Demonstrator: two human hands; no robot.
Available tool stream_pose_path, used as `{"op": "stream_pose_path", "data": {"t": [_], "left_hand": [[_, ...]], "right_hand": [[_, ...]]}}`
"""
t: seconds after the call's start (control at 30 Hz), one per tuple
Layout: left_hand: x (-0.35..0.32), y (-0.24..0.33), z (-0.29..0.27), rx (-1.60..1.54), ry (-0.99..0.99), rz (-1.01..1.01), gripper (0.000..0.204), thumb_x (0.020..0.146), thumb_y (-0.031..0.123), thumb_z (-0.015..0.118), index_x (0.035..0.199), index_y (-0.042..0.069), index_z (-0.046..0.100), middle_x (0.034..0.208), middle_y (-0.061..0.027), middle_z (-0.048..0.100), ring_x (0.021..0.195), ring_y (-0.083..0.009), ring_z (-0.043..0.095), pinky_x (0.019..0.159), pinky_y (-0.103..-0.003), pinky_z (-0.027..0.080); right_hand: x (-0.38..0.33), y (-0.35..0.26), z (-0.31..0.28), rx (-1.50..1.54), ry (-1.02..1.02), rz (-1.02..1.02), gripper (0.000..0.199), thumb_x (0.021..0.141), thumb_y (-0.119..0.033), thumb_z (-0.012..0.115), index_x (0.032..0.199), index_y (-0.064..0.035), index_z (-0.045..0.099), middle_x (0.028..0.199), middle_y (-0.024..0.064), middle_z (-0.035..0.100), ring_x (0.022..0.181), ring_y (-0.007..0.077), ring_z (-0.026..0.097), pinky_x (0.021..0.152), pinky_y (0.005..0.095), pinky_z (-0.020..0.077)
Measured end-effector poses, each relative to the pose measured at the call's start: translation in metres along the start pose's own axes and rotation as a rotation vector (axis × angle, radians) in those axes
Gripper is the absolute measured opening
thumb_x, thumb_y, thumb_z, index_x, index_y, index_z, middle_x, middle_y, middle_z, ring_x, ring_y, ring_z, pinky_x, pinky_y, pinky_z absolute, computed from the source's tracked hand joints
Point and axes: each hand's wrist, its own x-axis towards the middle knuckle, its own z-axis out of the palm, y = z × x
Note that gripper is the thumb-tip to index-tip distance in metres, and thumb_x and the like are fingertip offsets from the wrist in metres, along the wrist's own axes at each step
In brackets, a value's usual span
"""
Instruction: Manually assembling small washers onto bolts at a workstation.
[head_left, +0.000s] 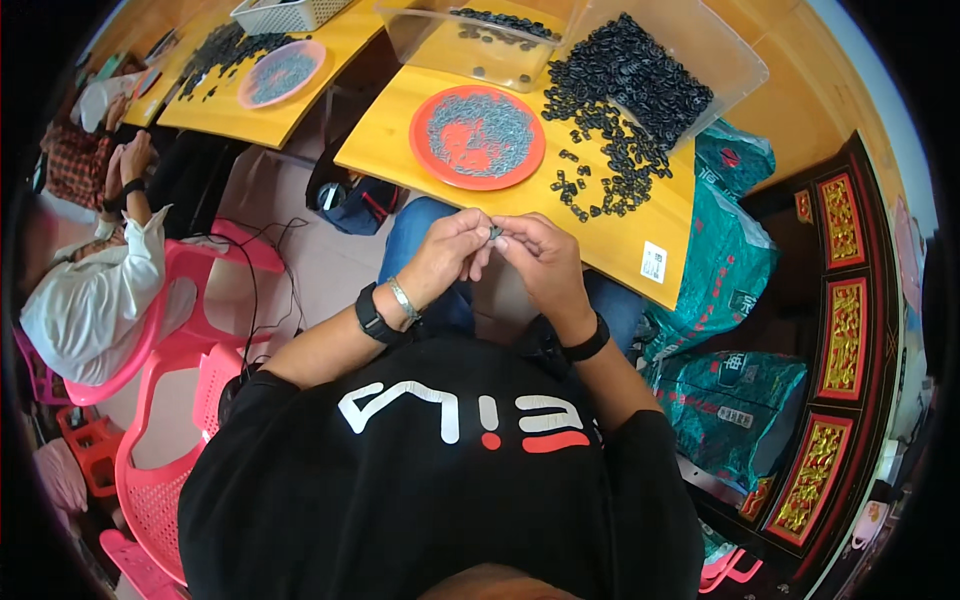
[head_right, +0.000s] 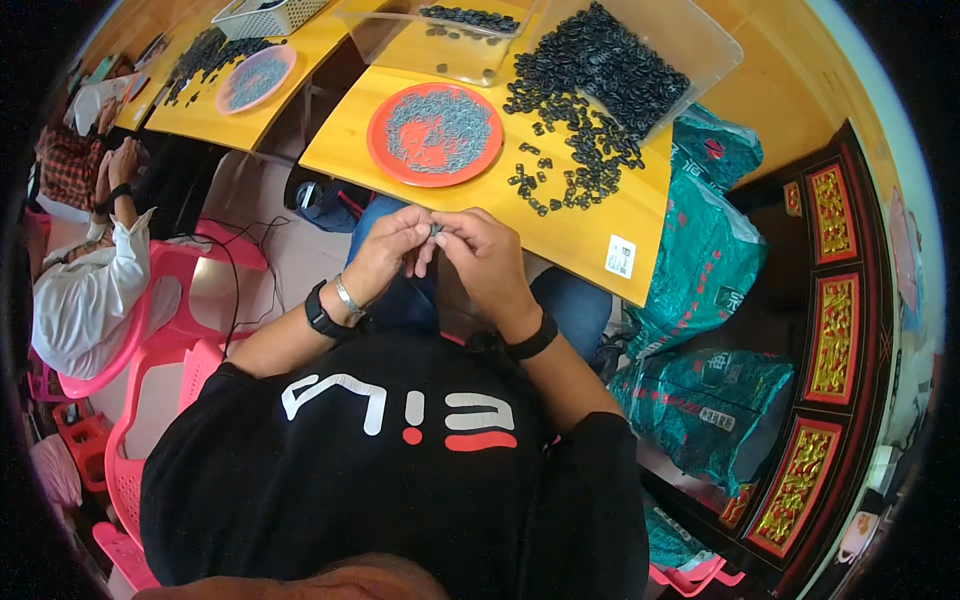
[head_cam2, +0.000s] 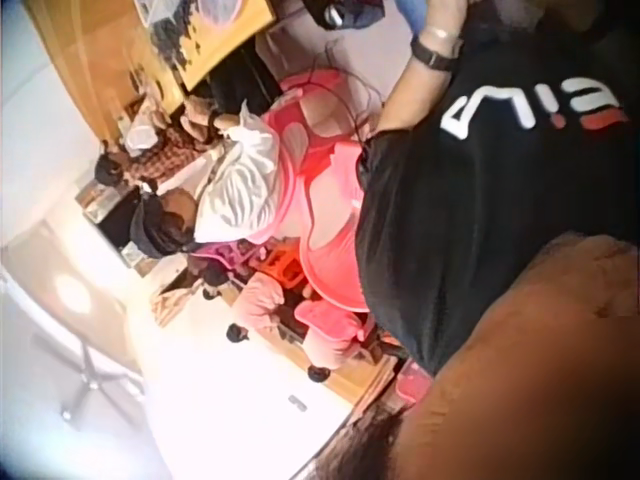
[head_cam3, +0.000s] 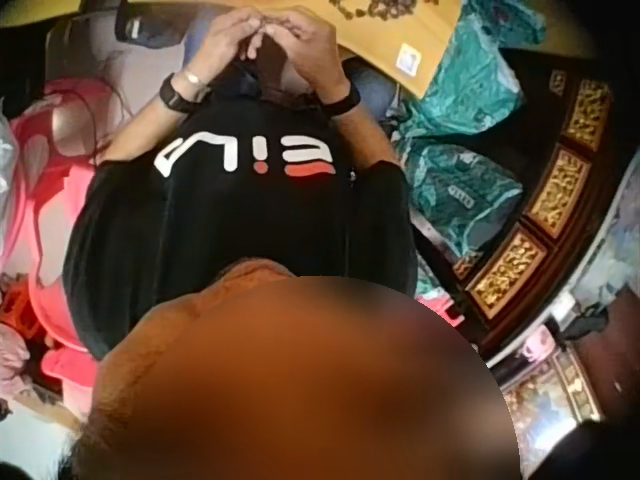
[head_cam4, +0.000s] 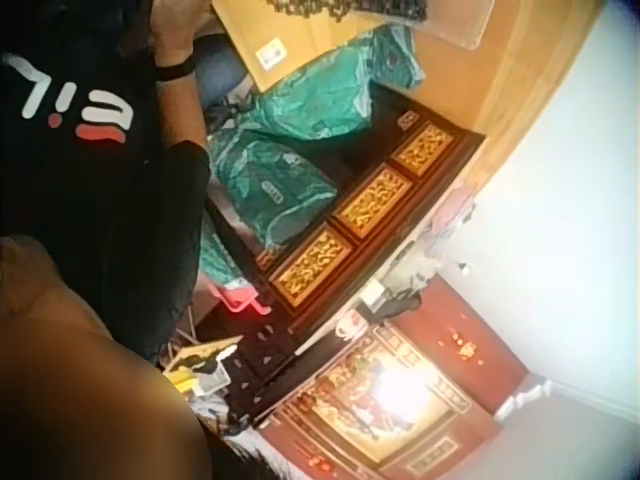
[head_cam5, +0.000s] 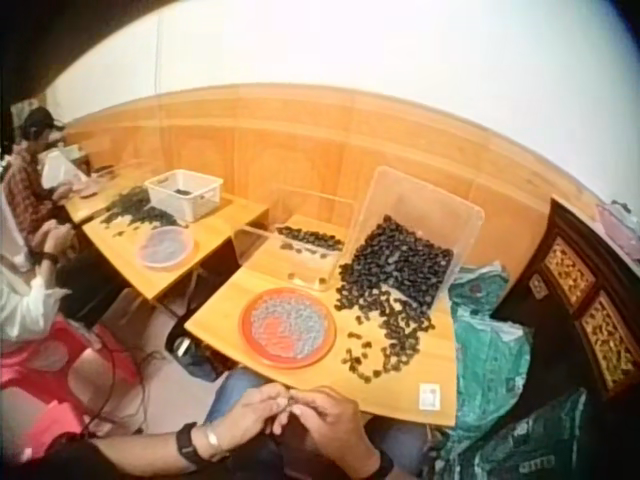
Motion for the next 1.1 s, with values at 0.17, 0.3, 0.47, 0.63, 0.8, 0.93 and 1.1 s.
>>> {"op": "stream_pose_path", "data": {"t": [0.17, 0.3, 0.47, 0.63, 0.8, 0.93, 1.1], "left_hand": [[-0.005, -0.001, -0.004, -0.075, -0.014, 0.01, 0.019, 0.092, 0.023, 0.045, 0.086, 0.007, 0.052, 0.064, -0.0006, 0.054, 0.05, -0.0075, 0.05, 0.044, -0.017, 0.035], [-0.004, -0.003, -0.004, -0.095, -0.007, 0.018, 0.02, 0.092, 0.024, 0.045, 0.086, 0.007, 0.052, 0.064, -0.0008, 0.055, 0.05, -0.0077, 0.051, 0.045, -0.017, 0.035], [-0.004, -0.001, -0.004, -0.081, 0.02, 0.036, 0.019, 0.093, 0.021, 0.044, 0.082, 0.007, 0.051, 0.064, 0.0006, 0.053, 0.049, -0.0058, 0.049, 0.043, -0.016, 0.036], [-0.003, -0.005, -0.008, -0.069, 0.001, 0.034, 0.022, 0.093, 0.026, 0.045, 0.088, 0.005, 0.052, 0.065, -0.0022, 0.055, 0.052, -0.009, 0.052, 0.046, -0.018, 0.037], [-0.003, -0.006, -0.009, -0.075, -0.005, 0.055, 0.021, 0.092, 0.025, 0.046, 0.09, 0.005, 0.052, 0.066, -0.0024, 0.056, 0.054, -0.0086, 0.053, 0.048, -0.019, 0.038], [-0.001, -0.009, -0.008, -0.078, -0.009, 0.077, 0.017, 0.091, 0.022, 0.048, 0.09, 0.005, 0.052, 0.069, -0.0019, 0.056, 0.055, -0.0081, 0.053, 0.048, -0.019, 0.038], [0.001, -0.011, -0.009, -0.052, 0.004, 0.038, 0.015, 0.091, 0.019, 0.048, 0.089, 0.005, 0.052, 0.069, -0.0016, 0.056, 0.055, -0.008, 0.053, 0.049, -0.018, 0.038]], "right_hand": [[-0.004, 0.001, 0.007, 0.2, 0.014, 0.12, 0.018, 0.079, 0.004, 0.059, 0.098, 0.0039, 0.062, 0.089, 0.0073, 0.066, 0.08, 0.0113, 0.062, 0.071, 0.0233, 0.0489], [-0.007, 0.0, 0.009, 0.287, 0.011, 0.162, 0.018, 0.081, 0.004, 0.059, 0.099, 0.0049, 0.06, 0.088, 0.0079, 0.066, 0.079, 0.0099, 0.062, 0.071, 0.0219, 0.0489], [-0.006, 0.004, 0.011, 0.313, 0.006, 0.142, 0.017, 0.081, 0.004, 0.059, 0.098, 0.0045, 0.059, 0.087, 0.0087, 0.066, 0.077, 0.0097, 0.062, 0.07, 0.0213, 0.0489], [-0.006, 0.005, 0.011, 0.322, -0.017, 0.167, 0.019, 0.082, 0.003, 0.061, 0.1, 0.0025, 0.058, 0.089, 0.0054, 0.063, 0.08, 0.0088, 0.06, 0.074, 0.0208, 0.0483], [-0.006, 0.006, 0.012, 0.309, 0.02, 0.159, 0.018, 0.081, 0.003, 0.062, 0.099, 0.0022, 0.058, 0.088, 0.0054, 0.063, 0.079, 0.0091, 0.06, 0.073, 0.0211, 0.0487], [-0.006, 0.008, 0.011, 0.248, 0.034, 0.139, 0.018, 0.08, 0.004, 0.062, 0.098, 0.002, 0.058, 0.088, 0.0055, 0.063, 0.079, 0.0088, 0.06, 0.073, 0.0211, 0.0487], [-0.006, 0.005, 0.011, 0.165, 0.037, 0.13, 0.018, 0.079, 0.004, 0.063, 0.096, 0.0021, 0.059, 0.085, 0.0059, 0.064, 0.077, 0.0094, 0.061, 0.071, 0.0214, 0.0494]]}}
